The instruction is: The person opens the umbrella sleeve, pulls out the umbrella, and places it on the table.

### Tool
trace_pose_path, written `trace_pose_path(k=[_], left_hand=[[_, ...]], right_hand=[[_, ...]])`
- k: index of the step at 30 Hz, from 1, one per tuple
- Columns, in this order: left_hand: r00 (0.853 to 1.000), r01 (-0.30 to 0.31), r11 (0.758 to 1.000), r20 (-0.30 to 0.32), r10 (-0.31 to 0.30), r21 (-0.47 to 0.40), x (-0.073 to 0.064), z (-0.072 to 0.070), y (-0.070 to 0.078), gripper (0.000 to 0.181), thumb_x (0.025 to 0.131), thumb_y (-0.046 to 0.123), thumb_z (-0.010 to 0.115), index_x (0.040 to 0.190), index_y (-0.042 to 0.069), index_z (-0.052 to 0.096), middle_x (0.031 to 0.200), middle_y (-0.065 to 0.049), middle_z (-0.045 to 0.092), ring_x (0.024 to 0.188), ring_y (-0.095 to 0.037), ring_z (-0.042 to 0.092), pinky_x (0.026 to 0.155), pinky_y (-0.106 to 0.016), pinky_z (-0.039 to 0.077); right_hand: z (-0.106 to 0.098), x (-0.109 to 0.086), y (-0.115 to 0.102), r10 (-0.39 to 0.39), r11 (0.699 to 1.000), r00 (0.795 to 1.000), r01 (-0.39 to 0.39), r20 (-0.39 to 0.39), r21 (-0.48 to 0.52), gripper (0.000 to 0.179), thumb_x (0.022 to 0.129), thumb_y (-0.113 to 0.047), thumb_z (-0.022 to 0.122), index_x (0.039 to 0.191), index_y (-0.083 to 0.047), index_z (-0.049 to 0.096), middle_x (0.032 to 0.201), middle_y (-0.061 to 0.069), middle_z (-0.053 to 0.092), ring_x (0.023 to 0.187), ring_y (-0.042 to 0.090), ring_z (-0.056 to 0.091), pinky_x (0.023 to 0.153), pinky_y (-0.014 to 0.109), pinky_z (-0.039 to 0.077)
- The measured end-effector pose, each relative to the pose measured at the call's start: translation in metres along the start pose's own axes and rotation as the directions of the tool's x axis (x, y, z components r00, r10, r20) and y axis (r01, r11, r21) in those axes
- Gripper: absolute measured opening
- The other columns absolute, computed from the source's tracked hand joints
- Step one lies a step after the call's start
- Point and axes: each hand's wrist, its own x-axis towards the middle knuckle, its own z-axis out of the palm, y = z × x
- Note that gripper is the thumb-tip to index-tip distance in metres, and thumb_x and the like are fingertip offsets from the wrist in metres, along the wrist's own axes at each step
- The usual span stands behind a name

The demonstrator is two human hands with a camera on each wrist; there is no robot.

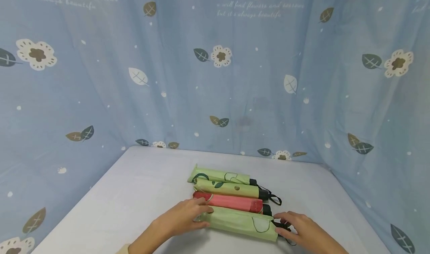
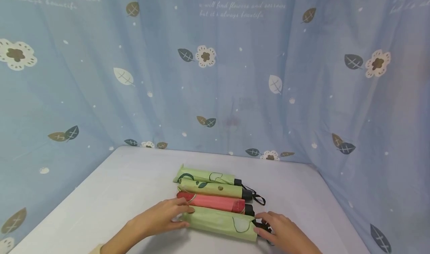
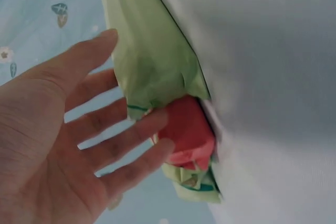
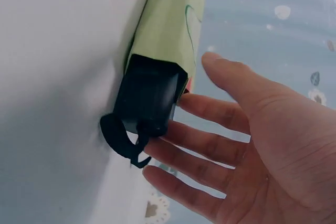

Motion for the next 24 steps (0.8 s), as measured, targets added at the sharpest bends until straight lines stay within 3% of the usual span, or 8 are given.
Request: trace_pose_path(k=[5,9,14,19,24], left_hand=[[1.000,0.030,0.998,0.004,-0.030,0.049,0.001,0.002,0.009,0.041,0.086,0.038,0.074,0.122,0.018,0.069,0.102,0.006,0.056,0.082,-0.002,0.052,0.070,-0.021,0.049],[0.997,0.080,0.997,0.024,-0.080,0.004,0.000,0.004,0.013,0.044,0.086,0.037,0.075,0.125,0.018,0.067,0.106,0.005,0.055,0.085,-0.004,0.052,0.071,-0.022,0.049],[0.993,0.118,0.992,0.004,-0.118,-0.045,-0.001,0.007,0.014,0.044,0.087,0.036,0.074,0.126,0.017,0.067,0.109,0.004,0.055,0.087,-0.003,0.052,0.073,-0.023,0.048],[0.989,0.150,0.986,0.010,-0.149,-0.070,0.000,0.009,0.016,0.043,0.087,0.036,0.074,0.125,0.019,0.067,0.108,0.006,0.054,0.087,-0.003,0.049,0.072,-0.023,0.046],[0.987,0.159,0.986,0.015,-0.159,-0.053,-0.001,0.010,0.016,0.042,0.087,0.037,0.073,0.125,0.020,0.066,0.109,0.006,0.054,0.092,-0.005,0.050,0.075,-0.026,0.047]], right_hand=[[0.003,-0.003,0.000,0.019,0.999,1.000,-0.019,0.001,-0.035,0.050,0.090,-0.053,0.062,0.119,-0.012,0.066,0.109,-0.001,0.066,0.092,0.020,0.066,0.076,0.042,0.056],[0.002,-0.004,0.001,0.020,1.000,1.000,-0.020,0.014,-0.013,0.046,0.088,-0.044,0.069,0.117,-0.008,0.068,0.108,0.000,0.066,0.091,0.020,0.066,0.077,0.043,0.056],[0.000,0.001,0.002,0.026,0.999,0.999,-0.027,0.033,0.018,0.041,0.085,-0.029,0.075,0.116,-0.004,0.067,0.110,0.005,0.066,0.093,0.027,0.065,0.079,0.046,0.055],[0.003,0.009,0.002,0.091,0.995,0.995,-0.093,0.041,0.043,0.038,0.082,-0.024,0.078,0.113,-0.003,0.069,0.107,0.004,0.067,0.095,0.031,0.066,0.081,0.049,0.054],[0.009,0.013,0.002,0.094,0.995,0.995,-0.095,0.024,0.030,0.036,0.081,-0.023,0.079,0.110,-0.003,0.070,0.105,0.004,0.068,0.094,0.031,0.066,0.080,0.049,0.054]])
